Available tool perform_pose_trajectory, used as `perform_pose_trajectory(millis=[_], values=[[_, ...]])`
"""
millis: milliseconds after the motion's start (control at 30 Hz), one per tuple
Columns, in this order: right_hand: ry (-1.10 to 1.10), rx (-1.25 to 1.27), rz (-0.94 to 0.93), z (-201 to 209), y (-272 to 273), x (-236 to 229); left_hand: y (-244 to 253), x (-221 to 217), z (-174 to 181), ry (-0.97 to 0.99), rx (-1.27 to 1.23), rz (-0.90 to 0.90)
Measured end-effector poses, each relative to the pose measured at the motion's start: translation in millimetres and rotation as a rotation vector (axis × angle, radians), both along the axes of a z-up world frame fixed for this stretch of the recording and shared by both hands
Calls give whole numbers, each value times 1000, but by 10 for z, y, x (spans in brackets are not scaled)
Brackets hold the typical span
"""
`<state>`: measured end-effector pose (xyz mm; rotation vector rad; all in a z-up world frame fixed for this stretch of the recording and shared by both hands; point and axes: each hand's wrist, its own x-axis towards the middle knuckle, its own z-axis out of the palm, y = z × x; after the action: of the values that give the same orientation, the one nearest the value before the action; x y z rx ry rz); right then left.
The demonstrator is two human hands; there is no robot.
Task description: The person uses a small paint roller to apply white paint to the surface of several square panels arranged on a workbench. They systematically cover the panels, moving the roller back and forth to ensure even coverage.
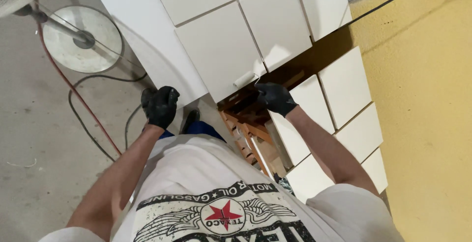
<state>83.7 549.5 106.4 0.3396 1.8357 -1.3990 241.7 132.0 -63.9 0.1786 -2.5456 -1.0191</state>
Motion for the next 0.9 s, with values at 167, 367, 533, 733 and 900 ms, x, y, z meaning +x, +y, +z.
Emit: perform_pose_trajectory(millis=[167,367,533,733,900], values=[[602,689,678,-623,433,-192,2,-82,372,-41,9,58],[811,828,851,-165,-1012,-1258,-126,-151,920,-8,35,93],[921,751,791,-497,-1515,-2102,-157,-204,1428,-40,100,113],[803,706,855,-96,-784,-1404,-77,-199,1730,-157,446,70],[748,743,987,6,261,-639,257,-134,1173,-95,365,44]])
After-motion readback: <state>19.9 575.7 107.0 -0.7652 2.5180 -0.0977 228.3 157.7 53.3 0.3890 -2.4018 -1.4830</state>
